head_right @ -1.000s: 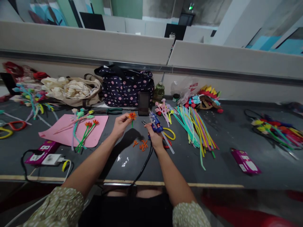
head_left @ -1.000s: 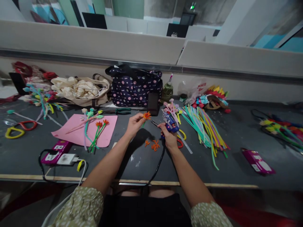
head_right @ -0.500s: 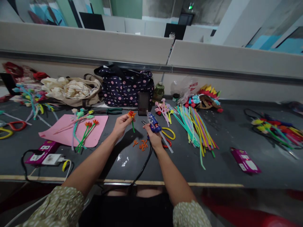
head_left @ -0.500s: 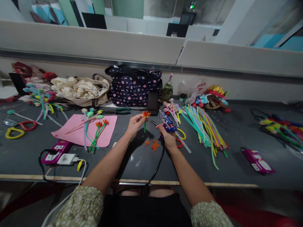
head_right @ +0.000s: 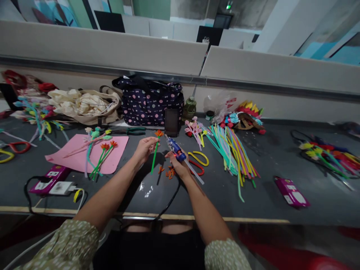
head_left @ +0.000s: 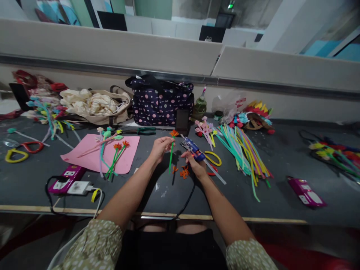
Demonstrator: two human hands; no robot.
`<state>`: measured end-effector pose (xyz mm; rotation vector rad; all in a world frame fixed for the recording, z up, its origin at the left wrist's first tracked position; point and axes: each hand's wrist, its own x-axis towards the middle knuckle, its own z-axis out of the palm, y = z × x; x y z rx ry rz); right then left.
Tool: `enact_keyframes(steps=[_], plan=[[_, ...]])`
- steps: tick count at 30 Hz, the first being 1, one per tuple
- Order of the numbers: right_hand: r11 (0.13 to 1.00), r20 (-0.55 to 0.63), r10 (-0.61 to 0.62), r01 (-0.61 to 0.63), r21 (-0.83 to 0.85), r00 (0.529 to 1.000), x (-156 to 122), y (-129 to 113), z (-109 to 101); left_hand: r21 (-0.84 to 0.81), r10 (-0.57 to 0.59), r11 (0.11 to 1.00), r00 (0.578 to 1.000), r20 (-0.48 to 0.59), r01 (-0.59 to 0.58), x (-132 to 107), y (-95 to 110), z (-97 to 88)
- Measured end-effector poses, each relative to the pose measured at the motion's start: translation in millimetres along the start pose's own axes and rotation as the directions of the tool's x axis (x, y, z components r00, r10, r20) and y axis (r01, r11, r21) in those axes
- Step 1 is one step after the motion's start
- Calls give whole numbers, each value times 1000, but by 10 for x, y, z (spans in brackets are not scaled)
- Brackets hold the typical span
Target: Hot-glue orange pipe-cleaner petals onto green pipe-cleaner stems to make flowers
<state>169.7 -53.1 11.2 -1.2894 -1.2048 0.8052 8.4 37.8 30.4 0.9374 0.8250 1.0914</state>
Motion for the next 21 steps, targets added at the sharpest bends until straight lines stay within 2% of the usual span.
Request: enact_keyframes(steps=[3, 11, 21], plan=[[1000, 39, -6, 7, -28, 999, -23, -35, 13, 9, -18, 1000, 1000, 16, 18, -35, 33, 29], [994, 20, -39, 41, -103, 999, -19, -7, 17, 74, -18, 997, 998, 57, 14, -40, 11, 64], [998, 10, -15, 16, -68, 1000, -3, 28, 24, 83, -13, 996, 997, 70, 7, -64, 23, 74]])
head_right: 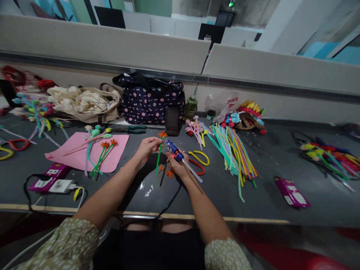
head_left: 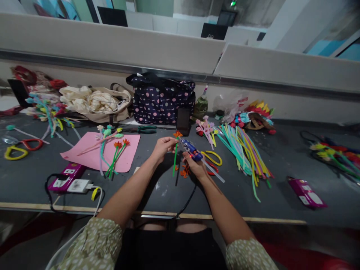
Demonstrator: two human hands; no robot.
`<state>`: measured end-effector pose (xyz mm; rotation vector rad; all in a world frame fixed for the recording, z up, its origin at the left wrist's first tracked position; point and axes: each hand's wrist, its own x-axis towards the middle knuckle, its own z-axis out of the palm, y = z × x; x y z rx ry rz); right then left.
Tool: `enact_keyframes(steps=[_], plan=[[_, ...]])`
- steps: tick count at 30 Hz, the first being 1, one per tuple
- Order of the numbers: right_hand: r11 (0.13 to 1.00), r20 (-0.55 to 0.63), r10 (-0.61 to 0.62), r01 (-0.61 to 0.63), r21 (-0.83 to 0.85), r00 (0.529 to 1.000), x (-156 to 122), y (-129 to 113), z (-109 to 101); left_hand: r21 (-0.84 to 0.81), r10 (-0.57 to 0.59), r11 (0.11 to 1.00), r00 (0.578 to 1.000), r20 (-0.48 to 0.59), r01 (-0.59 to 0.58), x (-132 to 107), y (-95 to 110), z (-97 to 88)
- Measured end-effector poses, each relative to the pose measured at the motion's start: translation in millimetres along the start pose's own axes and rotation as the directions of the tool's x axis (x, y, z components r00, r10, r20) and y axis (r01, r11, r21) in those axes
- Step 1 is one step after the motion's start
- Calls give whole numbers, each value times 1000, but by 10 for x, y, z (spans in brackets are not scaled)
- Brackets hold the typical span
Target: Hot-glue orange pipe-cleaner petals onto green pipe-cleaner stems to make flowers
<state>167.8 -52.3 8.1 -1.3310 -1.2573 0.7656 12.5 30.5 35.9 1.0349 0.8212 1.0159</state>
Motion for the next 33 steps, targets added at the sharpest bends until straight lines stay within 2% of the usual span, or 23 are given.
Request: enact_keyframes(steps=[9, 15, 33], plan=[[999, -39, 54, -54, 8, 998, -6, -1, 6, 1, 5, 1000, 1000, 18, -5, 0, -3, -2], [993, -43, 99, -96, 72, 994, -4, -22, 20, 5, 9, 1000, 1000, 25, -9, -7, 7, 1], [998, -44, 40, -42, -44, 998, 6, 48, -15, 18, 33, 999, 999, 19, -33, 12, -11, -14]])
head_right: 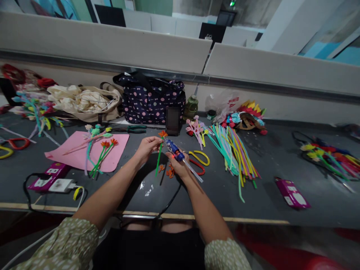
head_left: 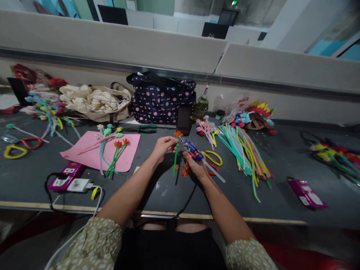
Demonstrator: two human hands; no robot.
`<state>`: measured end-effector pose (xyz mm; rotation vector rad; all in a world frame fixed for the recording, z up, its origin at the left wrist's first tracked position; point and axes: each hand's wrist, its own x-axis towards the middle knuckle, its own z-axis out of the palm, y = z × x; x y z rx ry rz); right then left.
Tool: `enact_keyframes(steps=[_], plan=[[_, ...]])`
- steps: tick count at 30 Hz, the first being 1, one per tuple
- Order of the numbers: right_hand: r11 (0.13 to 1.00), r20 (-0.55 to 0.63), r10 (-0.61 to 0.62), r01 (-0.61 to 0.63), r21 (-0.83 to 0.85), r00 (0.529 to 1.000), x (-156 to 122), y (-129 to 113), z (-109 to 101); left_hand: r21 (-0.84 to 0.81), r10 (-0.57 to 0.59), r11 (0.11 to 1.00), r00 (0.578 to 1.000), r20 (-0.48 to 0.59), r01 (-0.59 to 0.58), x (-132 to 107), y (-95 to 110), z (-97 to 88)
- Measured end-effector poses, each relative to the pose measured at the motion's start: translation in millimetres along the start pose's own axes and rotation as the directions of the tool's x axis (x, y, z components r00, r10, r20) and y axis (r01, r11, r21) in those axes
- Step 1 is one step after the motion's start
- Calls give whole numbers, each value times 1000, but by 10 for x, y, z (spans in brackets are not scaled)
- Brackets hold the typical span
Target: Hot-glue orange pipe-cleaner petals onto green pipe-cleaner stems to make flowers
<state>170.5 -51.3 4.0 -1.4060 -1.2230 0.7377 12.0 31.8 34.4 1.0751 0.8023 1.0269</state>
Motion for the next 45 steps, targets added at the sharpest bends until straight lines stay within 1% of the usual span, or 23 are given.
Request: enact_keyframes(steps=[6, 12, 17, 20, 24, 27, 29, 31, 34, 37, 40, 42, 43, 45], plan=[[1000, 6, -1, 1, -18, 1000, -4, 24, -5, -2, 5, 1000, 1000, -12, -5, 1, 5, -2], [998, 24, -33, 34, -52, 999, -13, -45, -15, 31, 43, 999, 999, -13, -43, -8, 10, -4], [995, 48, -31, 35, -98, 998, 6, -65, -16, 20, 59, 998, 998, -32, -58, 6, -2, -21], [985, 53, -34, 42, -165, 998, 42, -62, -33, 2, 59, 998, 997, -46, -59, 11, 2, -35], [956, 23, -23, 28, -291, 999, 126, -1, -87, -47, 44, 998, 995, -87, -48, 25, 9, -61], [958, -10, 21, -23, -287, 1000, 206, 107, -127, -101, 18, 994, 990, -139, -33, 55, 7, -89], [967, -2, 49, -48, -249, 999, 250, 173, -151, -138, -12, 990, 984, -178, -13, 80, 5, -108], [976, 52, 46, -34, -216, 998, 273, 202, -174, -176, -42, 984, 976, -213, 4, 102, 7, -122], [971, 199, -22, 68, -229, 980, 267, 171, -209, -236, -68, 972, 964, -259, 5, 120, 10, -134], [929, 353, -105, 218, -300, 930, 235, 121, -233, -270, -69, 963, 954, -293, -13, 133, 3, -145], [878, 475, -116, 313, -361, 873, 217, 115, -259, -281, -75, 959, 938, -337, -24, 150, -13, -169], [850, 519, -87, 335, -406, 850, 223, 127, -293, -287, -74, 957, 922, -379, -41, 162, -20, -189], [834, 528, -70, 340, -434, 847, 231, 132, -315, -291, -69, 955, 915, -398, -54, 166, -21, -198], [794, 518, -36, 340, -505, 855, 251, 136, -365, -297, -52, 951, 905, -423, -84, 172, -19, -212]])
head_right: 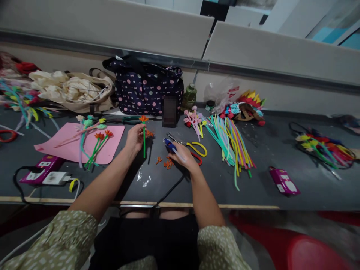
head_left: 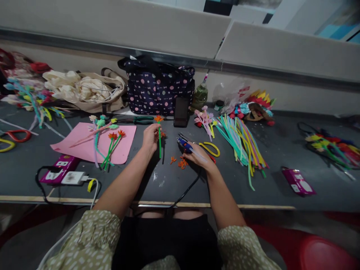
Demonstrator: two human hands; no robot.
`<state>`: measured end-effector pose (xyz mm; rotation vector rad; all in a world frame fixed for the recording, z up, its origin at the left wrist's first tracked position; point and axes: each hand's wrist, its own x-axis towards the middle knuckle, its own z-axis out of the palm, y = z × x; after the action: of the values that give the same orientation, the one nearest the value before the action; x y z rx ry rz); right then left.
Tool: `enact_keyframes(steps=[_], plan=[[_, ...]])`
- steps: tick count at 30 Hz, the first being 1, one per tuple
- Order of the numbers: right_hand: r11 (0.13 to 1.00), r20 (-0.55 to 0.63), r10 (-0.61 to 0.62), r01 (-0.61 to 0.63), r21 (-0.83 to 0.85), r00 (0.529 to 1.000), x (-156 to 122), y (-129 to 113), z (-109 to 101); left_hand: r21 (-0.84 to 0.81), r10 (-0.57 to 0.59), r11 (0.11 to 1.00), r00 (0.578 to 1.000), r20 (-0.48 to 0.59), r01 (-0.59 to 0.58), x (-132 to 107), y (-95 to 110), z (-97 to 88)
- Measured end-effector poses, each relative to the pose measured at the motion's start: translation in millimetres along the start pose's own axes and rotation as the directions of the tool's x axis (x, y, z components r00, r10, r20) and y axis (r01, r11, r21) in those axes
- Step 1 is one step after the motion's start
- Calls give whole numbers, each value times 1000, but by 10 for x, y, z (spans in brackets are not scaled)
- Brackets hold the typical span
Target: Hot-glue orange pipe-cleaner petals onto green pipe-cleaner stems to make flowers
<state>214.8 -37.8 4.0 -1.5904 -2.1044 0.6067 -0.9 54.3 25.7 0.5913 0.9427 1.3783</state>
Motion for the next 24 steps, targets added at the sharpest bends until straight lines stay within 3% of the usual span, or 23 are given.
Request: enact_keyframes(steps=[5, 11, 16, 24], plan=[[986, -25, 105, -108, -130, 994, -12, 12, -60, 3, 14, 1000, 1000, -2, -14, -9, 6, 9], [952, -19, 246, -245, -185, 969, -4, -160, -21, 7, 17, 1000, 999, 31, -17, -26, -9, 29], [963, -16, 217, -217, -162, 976, 5, -238, 40, 31, 13, 999, 1000, 23, -14, -27, -12, 24], [995, -106, 99, -99, 7, 989, 12, -57, 45, 58, -39, 998, 997, 72, 35, -49, -14, 39]])
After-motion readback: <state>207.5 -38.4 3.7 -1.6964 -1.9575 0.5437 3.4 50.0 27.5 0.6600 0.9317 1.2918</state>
